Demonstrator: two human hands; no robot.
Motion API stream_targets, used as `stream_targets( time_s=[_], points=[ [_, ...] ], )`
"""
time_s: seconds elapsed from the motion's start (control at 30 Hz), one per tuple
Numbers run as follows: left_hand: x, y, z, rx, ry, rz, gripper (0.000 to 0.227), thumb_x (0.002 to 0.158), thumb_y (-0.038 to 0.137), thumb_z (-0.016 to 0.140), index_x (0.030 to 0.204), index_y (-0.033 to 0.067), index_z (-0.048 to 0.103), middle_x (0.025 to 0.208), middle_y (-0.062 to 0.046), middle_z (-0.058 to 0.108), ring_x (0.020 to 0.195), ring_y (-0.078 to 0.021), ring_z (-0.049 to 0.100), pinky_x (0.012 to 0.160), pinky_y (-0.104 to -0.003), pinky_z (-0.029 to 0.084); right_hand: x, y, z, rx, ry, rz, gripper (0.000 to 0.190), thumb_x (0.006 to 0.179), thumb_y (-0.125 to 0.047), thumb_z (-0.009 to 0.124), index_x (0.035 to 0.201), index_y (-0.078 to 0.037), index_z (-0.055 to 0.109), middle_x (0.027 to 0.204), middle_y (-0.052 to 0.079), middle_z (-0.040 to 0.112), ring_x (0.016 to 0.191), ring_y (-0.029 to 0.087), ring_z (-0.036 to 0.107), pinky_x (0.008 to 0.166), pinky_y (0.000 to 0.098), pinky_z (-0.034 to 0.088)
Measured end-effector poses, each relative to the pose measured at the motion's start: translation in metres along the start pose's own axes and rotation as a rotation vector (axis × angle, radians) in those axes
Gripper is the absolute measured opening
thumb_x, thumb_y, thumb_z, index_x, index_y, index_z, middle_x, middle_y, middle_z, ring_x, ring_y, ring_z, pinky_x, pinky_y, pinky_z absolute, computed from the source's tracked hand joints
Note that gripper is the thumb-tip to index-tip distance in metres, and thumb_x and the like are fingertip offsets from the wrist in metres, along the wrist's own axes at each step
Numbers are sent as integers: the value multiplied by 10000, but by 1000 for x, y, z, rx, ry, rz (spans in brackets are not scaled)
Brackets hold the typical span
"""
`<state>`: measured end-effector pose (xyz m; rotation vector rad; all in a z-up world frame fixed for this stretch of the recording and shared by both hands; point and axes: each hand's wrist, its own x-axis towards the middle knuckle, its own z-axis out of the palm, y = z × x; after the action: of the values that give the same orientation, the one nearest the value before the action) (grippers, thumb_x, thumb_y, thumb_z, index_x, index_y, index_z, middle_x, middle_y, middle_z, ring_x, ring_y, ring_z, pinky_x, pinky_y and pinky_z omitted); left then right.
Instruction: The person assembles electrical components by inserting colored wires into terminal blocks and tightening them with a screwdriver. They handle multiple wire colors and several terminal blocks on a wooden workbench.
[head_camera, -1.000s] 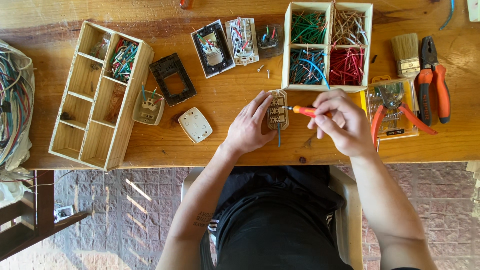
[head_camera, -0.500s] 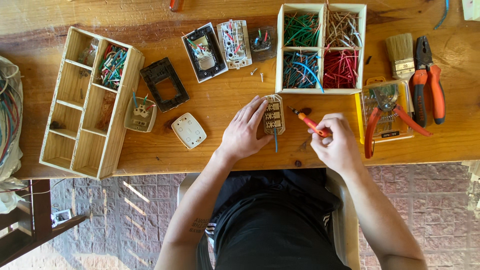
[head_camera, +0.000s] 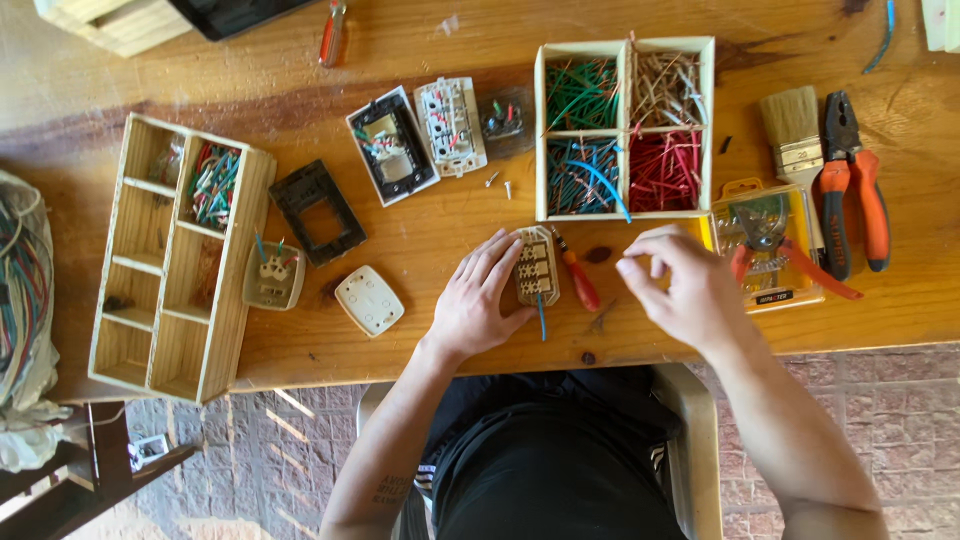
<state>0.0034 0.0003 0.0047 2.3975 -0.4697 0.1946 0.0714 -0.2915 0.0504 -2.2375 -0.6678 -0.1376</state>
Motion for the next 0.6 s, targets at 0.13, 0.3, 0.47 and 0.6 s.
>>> stream_targets(
  time_s=[0.13,0.3,0.47,0.6],
  points=[
    [6,2,-2,-14,15,22,1045,608,338,937,1483,-3,480,1479,-188,524,1410,-350,500,1188,-446,409,51,12,-45,-3,8,-49,40,966,-72,709,991,-68,740,980,64,740,618,198,643,516,312,502],
    [14,10,-10,-5,-32,-4,876,786,366,850,1469,-17,457,1495,-214,523,1416,-382,504,1174,-495,414,115,30,-84,-166,-161,-192,114,1014,-46,736,1060,57,725,998,165,734,849,252,698,784,354,612],
    [23,14,-12,11,-53,-7,856,775,360,841,1442,-33,475,1471,-221,539,1392,-389,517,1173,-507,404,148,56,-86,-264,-166,-132,109,1018,-118,760,1074,-24,765,1045,86,765,749,209,700,656,357,590],
    [31,18,-14,37,-68,-18,850,749,352,865,1412,-36,503,1457,-207,562,1372,-380,537,1158,-500,412,171,69,-78,-236,-330,25,166,1050,-120,626,1077,1,738,1032,140,773,823,301,726,791,466,598]
  ],
)
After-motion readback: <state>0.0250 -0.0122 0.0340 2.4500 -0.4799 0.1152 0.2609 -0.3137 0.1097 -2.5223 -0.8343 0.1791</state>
